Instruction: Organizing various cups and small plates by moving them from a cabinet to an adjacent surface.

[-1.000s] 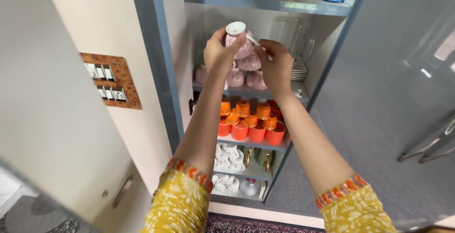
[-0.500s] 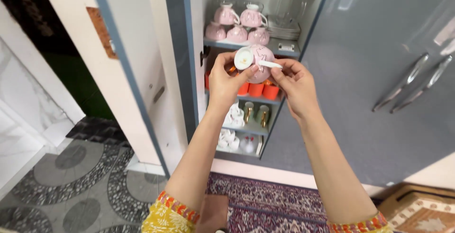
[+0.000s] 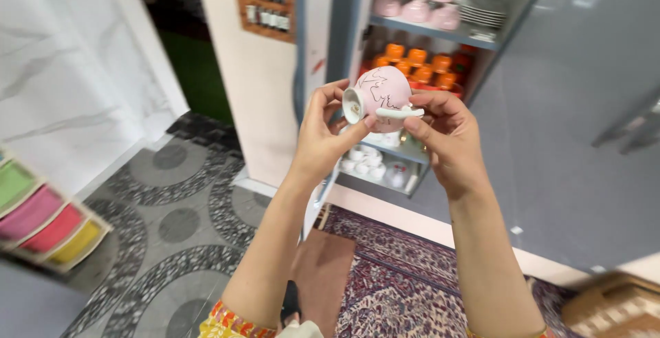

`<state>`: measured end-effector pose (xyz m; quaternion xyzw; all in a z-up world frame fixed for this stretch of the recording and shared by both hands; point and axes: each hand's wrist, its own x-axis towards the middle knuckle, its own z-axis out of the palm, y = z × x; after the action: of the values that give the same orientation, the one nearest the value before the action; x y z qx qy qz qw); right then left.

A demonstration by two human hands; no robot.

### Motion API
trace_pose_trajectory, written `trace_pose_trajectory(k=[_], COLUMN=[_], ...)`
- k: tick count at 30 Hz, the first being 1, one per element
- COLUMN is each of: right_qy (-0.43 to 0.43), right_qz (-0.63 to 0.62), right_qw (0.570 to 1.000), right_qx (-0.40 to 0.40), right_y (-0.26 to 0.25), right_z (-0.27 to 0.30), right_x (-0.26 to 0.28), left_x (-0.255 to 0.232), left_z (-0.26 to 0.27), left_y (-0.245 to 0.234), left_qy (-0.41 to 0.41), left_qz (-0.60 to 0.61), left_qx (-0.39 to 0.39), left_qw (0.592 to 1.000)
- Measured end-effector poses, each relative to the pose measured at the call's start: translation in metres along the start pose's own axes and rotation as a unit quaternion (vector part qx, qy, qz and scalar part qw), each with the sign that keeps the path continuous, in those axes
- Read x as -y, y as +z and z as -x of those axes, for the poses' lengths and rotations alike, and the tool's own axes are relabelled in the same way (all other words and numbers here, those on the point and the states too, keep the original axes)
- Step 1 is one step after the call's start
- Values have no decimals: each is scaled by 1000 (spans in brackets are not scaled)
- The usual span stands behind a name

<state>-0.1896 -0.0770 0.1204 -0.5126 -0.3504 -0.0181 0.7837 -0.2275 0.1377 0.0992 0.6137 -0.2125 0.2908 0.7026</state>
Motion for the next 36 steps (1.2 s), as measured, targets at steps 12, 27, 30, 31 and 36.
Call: trace_pose_trajectory(k=[12,27,30,31,36], right_qy=[17,106,138,140,168], right_qz=[27,-41,-24,-32,-46], right_qw=[978,908,908,905,903], right_qx=[206,404,394,400,393], right_y=[174,419,482,502,604], right_z=[-39,-208,-245,-255,-302], right_x=[-63,-296,-339,-360,-441], left_x=[-68,-53,-59,-61,-66], left_z=[52,12,0,-3,-18], left_y=[-170,-502,-578,-602,-712], left_qy=[-7,-5,-14,-13,-34], left_qz=[-15,-43,-58,-67,-114], left_qx=[-115,-319,-323,-329,-382], left_qw=[993,947,945,942,916])
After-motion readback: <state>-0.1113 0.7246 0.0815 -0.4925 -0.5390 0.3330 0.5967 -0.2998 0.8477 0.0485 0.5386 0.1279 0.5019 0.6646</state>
